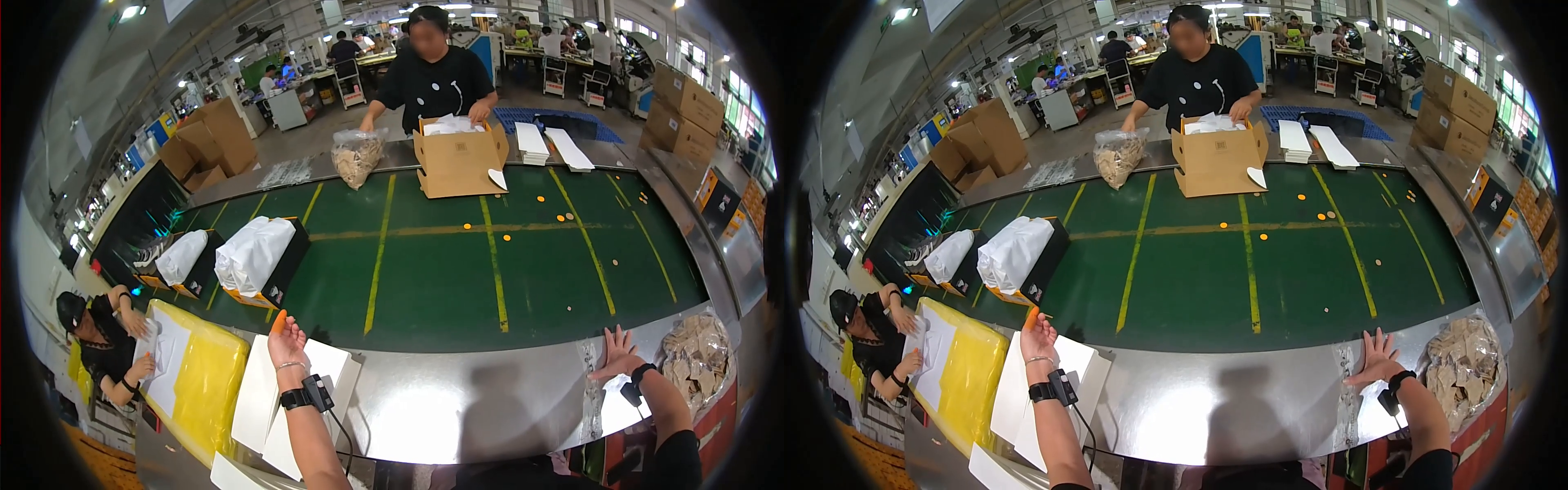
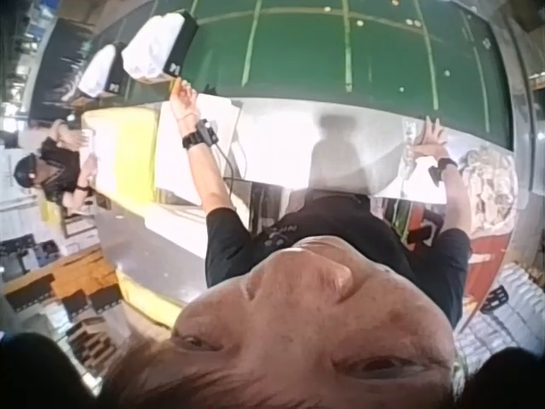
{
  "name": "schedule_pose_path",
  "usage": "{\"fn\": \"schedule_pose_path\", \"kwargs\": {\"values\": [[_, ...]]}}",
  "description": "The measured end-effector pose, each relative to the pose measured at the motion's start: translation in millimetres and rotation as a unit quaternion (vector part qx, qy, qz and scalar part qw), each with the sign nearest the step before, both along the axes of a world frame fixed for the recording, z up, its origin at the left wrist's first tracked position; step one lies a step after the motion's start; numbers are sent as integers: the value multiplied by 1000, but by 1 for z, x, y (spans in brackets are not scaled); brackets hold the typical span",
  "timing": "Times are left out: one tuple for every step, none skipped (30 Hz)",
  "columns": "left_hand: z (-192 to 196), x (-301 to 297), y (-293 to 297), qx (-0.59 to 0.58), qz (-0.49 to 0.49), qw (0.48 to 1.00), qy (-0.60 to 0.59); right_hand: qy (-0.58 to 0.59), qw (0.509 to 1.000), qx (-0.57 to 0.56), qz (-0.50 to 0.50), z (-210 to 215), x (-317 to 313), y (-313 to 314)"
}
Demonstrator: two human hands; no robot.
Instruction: Packing shoes into boxes along a conveyor belt at a manufacturing facility.
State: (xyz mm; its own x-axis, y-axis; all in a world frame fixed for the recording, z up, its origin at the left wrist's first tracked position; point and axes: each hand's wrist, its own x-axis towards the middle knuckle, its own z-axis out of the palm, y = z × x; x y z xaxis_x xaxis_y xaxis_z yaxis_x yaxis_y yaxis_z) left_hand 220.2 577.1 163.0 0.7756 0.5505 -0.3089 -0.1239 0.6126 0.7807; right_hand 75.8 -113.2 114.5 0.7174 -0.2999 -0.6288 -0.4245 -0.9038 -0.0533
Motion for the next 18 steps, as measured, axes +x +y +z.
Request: {"fn": "schedule_pose_path", "kwargs": {"values": [[-2,0,3,-1,-2,1000,1,0,1000,1,2,0,1,1],[-4,1,5,0,0,1000,1,3,1000,1,1,0,1,3],[-6,1,7,-3,-3,1000,-5,6,1000,2,0,1,1,5],[-7,0,10,-5,-5,1000,-11,5,1000,4,4,2,2,6],[-5,-2,10,-2,1,1000,-9,6,1000,3,2,3,2,7],[-5,-2,7,-4,5,1000,-5,7,1000,-1,2,4,3,8],[-5,-2,5,-5,10,1000,-1,9,1000,-1,11,4,2,8],[-2,0,5,-1,10,1000,-1,6,1000,-1,6,4,0,8],[-1,1,4,0,2,1000,-6,2,1000,-3,0,2,-1,6],[-1,1,4,-5,6,1000,-5,5,1000,-5,0,-4,-2,0],[-1,1,3,-9,9,1000,-4,5,1000,-3,5,-5,0,1],[1,0,4,-7,13,1000,-4,10,1000,-9,4,-4,0,3],[2,-1,5,-9,15,1000,-4,15,1000,-16,3,-3,1,4],[3,-1,4,-13,14,1000,-2,14,1000,-12,-3,1,1,7],[4,-1,3,-13,14,1000,-1,16,1000,-12,-3,1,0,7],[5,-2,2,-11,17,1000,2,14,1000,-10,-1,2,-1,8],[8,-2,2,-9,21,1000,3,9,1000,-7,3,2,1,8],[6,-1,5,-9,21,1000,2,8,1000,-7,3,2,2,9]]}}
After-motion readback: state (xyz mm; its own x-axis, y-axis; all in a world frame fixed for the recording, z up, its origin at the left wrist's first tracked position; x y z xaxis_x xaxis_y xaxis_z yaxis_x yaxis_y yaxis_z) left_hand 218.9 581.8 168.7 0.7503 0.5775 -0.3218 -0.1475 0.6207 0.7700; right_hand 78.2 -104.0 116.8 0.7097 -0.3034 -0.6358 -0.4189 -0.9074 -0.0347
